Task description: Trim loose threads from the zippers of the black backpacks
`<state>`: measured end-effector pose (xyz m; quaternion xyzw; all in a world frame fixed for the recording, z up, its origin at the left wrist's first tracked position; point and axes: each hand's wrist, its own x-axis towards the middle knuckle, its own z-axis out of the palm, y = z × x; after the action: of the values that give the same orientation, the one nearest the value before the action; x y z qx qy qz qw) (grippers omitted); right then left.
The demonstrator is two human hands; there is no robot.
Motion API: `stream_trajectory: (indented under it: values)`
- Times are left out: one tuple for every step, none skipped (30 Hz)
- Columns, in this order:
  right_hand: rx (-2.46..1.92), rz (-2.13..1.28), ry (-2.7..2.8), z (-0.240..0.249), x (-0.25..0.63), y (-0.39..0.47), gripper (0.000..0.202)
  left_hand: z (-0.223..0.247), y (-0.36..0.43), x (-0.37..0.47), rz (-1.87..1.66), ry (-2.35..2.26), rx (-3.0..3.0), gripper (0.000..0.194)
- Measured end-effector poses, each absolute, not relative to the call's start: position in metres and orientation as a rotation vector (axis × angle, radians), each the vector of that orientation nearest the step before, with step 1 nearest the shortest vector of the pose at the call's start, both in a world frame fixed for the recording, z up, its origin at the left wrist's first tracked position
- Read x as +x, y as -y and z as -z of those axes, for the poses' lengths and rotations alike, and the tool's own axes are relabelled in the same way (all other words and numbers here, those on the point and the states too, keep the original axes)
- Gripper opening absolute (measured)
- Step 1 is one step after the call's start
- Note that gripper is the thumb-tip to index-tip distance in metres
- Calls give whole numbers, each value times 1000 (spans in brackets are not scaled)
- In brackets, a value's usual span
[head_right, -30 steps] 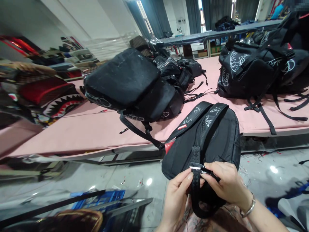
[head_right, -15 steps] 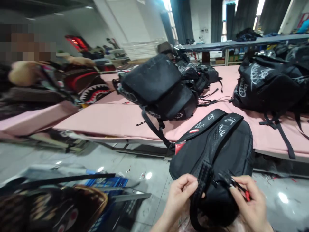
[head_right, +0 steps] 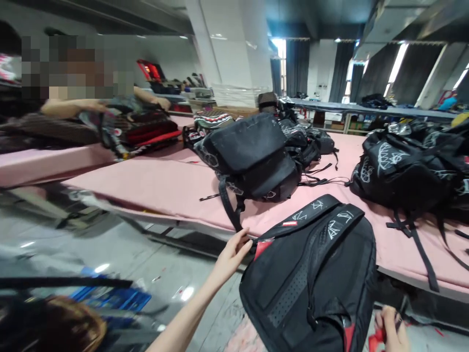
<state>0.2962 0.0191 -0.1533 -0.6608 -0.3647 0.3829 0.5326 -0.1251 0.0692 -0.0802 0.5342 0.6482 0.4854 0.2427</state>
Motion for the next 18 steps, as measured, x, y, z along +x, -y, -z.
stream_trajectory:
  values:
    - [-1584,-901,854,158,299,-28,59,86,-82,-129,-1271,-1827,1506,53]
    - [-1584,-901,838,161,300,-38,64,89,-95,-132,-1235,-1876,1541,57]
    - [-1575,-913,821,163,301,-47,69,91,-106,-132,-1188,-1906,1552,61]
    - [-1563,-933,804,164,300,-56,73,91,-114,-130,-1125,-1913,1543,64]
    - [-1553,-953,785,165,297,-64,76,91,-121,-126,-1042,-1898,1527,65]
    - [-1550,-962,765,165,294,-71,77,89,-124,-122,-940,-1853,1506,64]
    - [-1551,-970,752,165,291,-77,77,88,-125,-116,-836,-1775,1481,62]
    - [-1549,-983,745,165,287,-82,76,87,-124,-111,-750,-1671,1459,60]
    - [-1536,-997,744,164,283,-85,75,85,-120,-107,-700,-1562,1442,58]
    - [-1517,-1003,745,163,279,-86,73,84,-116,-103,-691,-1462,1428,56]
    - [-1493,-1002,749,162,276,-85,70,82,-111,-101,-703,-1376,1409,56]
    - [-1470,-992,754,159,274,-83,67,79,-107,-99,-730,-1315,1392,57]
    - [-1452,-969,758,154,272,-80,65,75,-102,-98,-765,-1284,1387,58]
    - [-1437,-935,765,146,272,-77,63,71,-98,-97,-792,-1271,1390,58]
    - [-1420,-891,781,136,271,-73,61,66,-95,-97,-806,-1267,1398,56]
    - [-1399,-842,807,124,271,-70,59,61,-94,-97,-815,-1269,1414,54]
    - [-1376,-785,842,109,271,-67,56,56,-94,-97,-832,-1283,1438,52]
    - [-1355,-715,882,93,271,-64,54,50,-97,-97,-860,-1307,1475,50]
